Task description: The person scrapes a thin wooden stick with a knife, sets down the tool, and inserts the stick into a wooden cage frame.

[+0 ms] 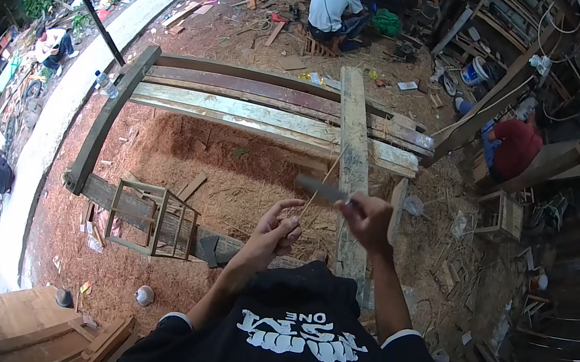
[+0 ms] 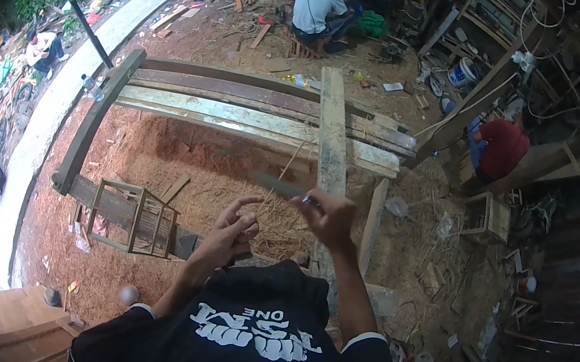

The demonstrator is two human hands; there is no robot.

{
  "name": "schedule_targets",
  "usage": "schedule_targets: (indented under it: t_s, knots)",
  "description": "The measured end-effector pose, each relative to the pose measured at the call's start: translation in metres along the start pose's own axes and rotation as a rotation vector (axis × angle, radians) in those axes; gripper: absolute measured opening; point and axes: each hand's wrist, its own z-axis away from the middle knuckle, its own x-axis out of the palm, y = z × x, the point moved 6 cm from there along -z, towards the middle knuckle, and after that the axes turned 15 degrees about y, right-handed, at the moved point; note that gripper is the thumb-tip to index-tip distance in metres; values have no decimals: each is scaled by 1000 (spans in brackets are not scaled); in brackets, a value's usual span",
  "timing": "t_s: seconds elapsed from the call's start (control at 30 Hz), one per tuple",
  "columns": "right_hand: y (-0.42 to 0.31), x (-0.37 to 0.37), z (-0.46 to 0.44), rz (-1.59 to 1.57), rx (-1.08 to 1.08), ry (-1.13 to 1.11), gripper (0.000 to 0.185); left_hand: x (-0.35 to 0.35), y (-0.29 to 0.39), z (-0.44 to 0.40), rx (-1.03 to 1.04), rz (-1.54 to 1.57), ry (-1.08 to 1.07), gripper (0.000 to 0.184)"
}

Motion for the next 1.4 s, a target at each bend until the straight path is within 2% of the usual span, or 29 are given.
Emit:
schedule_targets:
  t_s: [0.1,0.2,0.23,0.33,0.37,0.47,0.5,0.6,0.63,0.73,0.77,0.87,0.9,1.0,1.03,1.13,1.2,1.33,1.4]
  knots:
    - [-49,3,10,-130,-235,1,43,-7,-11,-7,-17,-63,58,27]
    - [-12,0,0,-54,-53,44,42,-4,1,-9,85,-31,39,22]
    - [-12,0,-1,25,-60,6,43,-6,-1,-10,94,-71,32,22]
    - [-54,2,5,-116,-264,83,47,-10,-5,-19,107,-146,29,24]
    - [-50,2,5,-44,-325,52,47,-10,-8,-19,85,-139,44,25]
    - [1,-5,-5,24,-33,93,47,-7,-3,-9,81,-44,-11,28]
    - [4,-6,-3,57,-32,99,47,-8,-3,-7,72,-52,-6,28]
    - [-50,0,8,-113,-340,159,49,-12,-11,-6,40,-106,12,27]
    - [-60,-1,8,-34,-349,3,46,-14,-15,-6,29,-142,29,27]
    - [-2,-8,-4,-37,-43,99,45,-7,-3,2,94,-93,27,25]
    - [11,-10,-3,30,-20,87,44,-11,-3,1,91,-108,31,25]
    - [-37,4,10,-173,-263,122,44,-16,-16,-3,43,-187,72,26]
    - [-30,6,9,-173,-215,121,44,-16,-17,-3,17,-228,86,27]
    - [1,8,4,-178,-63,107,42,-8,0,0,136,-123,3,27]
    - [19,-2,1,-44,72,66,43,-11,-1,2,97,-110,1,27]
    - [-16,3,10,-113,-109,115,44,-14,-8,3,25,-76,10,27]
    - [-62,5,19,-183,-335,79,43,-14,-16,0,8,-106,34,27]
    - [-30,5,15,-68,-274,53,45,-12,9,-5,177,-146,40,30]
    - [-28,6,14,-40,-236,58,46,-14,12,-7,150,-144,52,33]
